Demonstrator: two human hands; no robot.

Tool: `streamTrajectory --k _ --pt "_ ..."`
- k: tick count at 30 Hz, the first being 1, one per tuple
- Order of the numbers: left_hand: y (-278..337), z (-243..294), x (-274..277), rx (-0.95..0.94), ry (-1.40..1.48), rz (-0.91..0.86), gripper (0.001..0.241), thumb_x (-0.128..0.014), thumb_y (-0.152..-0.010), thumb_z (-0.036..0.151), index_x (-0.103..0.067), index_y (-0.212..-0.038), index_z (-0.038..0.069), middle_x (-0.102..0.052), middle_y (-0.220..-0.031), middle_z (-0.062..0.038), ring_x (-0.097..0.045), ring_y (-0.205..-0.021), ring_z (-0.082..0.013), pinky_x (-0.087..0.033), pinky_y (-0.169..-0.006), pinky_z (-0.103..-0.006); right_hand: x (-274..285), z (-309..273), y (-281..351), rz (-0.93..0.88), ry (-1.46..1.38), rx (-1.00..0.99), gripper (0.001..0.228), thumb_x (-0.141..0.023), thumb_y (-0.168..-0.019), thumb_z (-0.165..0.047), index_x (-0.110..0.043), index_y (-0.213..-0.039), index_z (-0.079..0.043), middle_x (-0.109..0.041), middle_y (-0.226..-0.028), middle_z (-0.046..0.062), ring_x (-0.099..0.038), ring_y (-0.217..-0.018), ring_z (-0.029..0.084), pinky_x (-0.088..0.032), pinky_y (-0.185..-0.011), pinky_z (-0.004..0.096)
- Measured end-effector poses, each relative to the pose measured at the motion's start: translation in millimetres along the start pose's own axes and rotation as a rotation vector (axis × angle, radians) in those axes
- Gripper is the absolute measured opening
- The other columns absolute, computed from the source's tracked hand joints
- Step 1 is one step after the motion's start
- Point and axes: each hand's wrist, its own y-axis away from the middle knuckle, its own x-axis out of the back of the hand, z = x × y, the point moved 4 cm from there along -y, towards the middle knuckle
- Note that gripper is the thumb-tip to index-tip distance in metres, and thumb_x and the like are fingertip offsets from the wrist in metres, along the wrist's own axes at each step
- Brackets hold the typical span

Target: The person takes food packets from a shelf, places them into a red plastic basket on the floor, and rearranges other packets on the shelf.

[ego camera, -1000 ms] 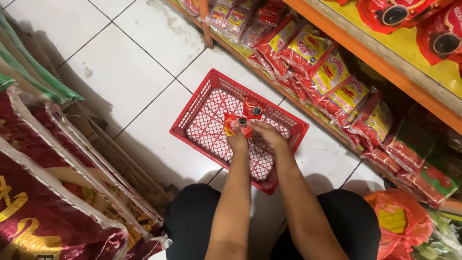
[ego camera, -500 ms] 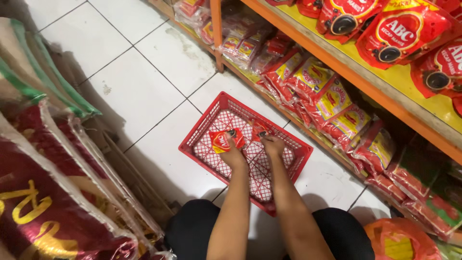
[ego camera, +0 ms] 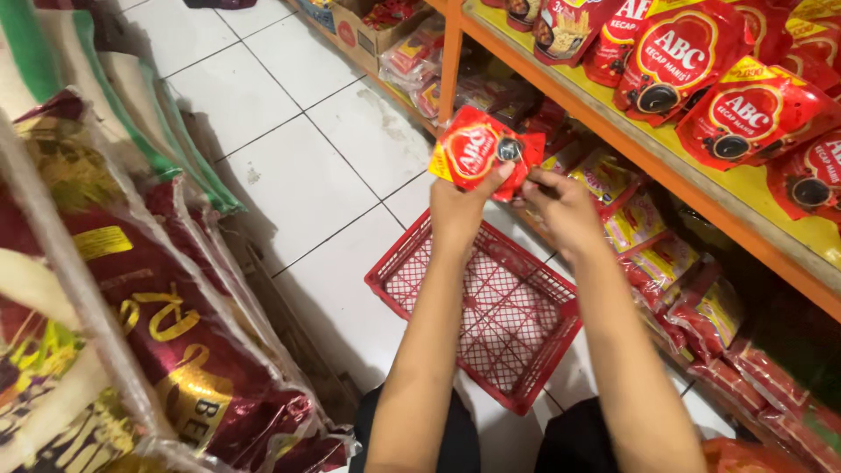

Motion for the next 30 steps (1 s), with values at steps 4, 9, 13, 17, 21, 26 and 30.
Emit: streamTrajectory --k 4,9,13,17,21,26,30 --pt "14 -22 6 0.084 0.081 -0.038 0.030 -0.080 -0.086 0.012 -0.073 -0.113 0.002 -0.077 -0.104 -0.003 -0.071 -0.091 -0.0107 -0.057 -0.083 -0.0281 -7 2 41 -0.008 -0.007 0.097 0.025 -0.066 -0.108 -0.020 -0.072 -0.108 0.004 -0.056 -0.088 -0.002 -0.055 -0.074 0.009 -0.061 -0.087 0.035" --pt "18 -40 6 0.149 -0.088 -0.232 0.026 -0.079 -0.090 0.013 -0.075 -0.112 -0.001 -0.078 -0.102 -0.006 -0.072 -0.088 -0.0133 -0.058 -0.080 -0.0309 8 2 60 0.152 0.009 0.066 0.030 -0.063 -0.101 -0.025 -0.072 -0.103 0.003 -0.072 -0.096 0.002 -0.068 -0.084 0.010 -0.058 -0.079 0.027" --pt "25 -40 -1 0.254 0.011 -0.338 0.030 -0.081 -0.089 0.012 -0.074 -0.115 -0.001 -0.078 -0.107 -0.006 -0.072 -0.094 -0.0144 -0.058 -0.085 -0.0310 23 -10 70 0.213 0.172 0.136 0.023 -0.073 -0.097 -0.018 -0.076 -0.105 0.004 -0.068 -0.093 0.001 -0.063 -0.082 0.010 -0.054 -0.072 0.023" --pt "33 -36 -7 0.236 -0.064 -0.489 0.054 -0.089 -0.073 0.007 -0.066 -0.122 0.005 -0.074 -0.114 -0.003 -0.070 -0.104 -0.0129 -0.056 -0.094 -0.0309 25 -12 76 0.255 0.191 0.191 0.021 -0.072 -0.095 -0.018 -0.077 -0.100 0.002 -0.068 -0.097 -0.003 -0.066 -0.084 0.007 -0.057 -0.070 0.021" --pt "36 -47 -2 0.219 -0.171 -0.516 0.055 -0.090 -0.072 0.006 -0.068 -0.122 0.003 -0.075 -0.114 -0.005 -0.070 -0.104 -0.0142 -0.057 -0.094 -0.0322 28 -11 81 0.279 0.314 0.181 0.020 -0.075 -0.096 -0.018 -0.077 -0.095 0.003 -0.069 -0.094 0.000 -0.061 -0.079 0.008 -0.050 -0.067 0.022" --pt "32 -50 8 0.218 -0.302 -0.536 0.048 -0.087 -0.071 0.000 -0.072 -0.116 0.002 -0.078 -0.107 -0.006 -0.073 -0.098 -0.0162 -0.059 -0.088 -0.0322 26 -17 85 0.244 0.393 0.240 0.020 -0.074 -0.096 -0.017 -0.075 -0.093 0.002 -0.067 -0.094 -0.001 -0.062 -0.079 0.008 -0.051 -0.068 0.022" --pt "29 -48 8 0.269 -0.251 -0.599 0.045 -0.082 -0.074 -0.002 -0.071 -0.117 0.001 -0.078 -0.106 -0.006 -0.074 -0.096 -0.0172 -0.060 -0.086 -0.0333 27 -24 87 0.255 0.401 0.170 0.018 -0.074 -0.095 -0.017 -0.076 -0.094 0.000 -0.061 -0.093 -0.003 -0.058 -0.078 0.008 -0.051 -0.064 0.024"
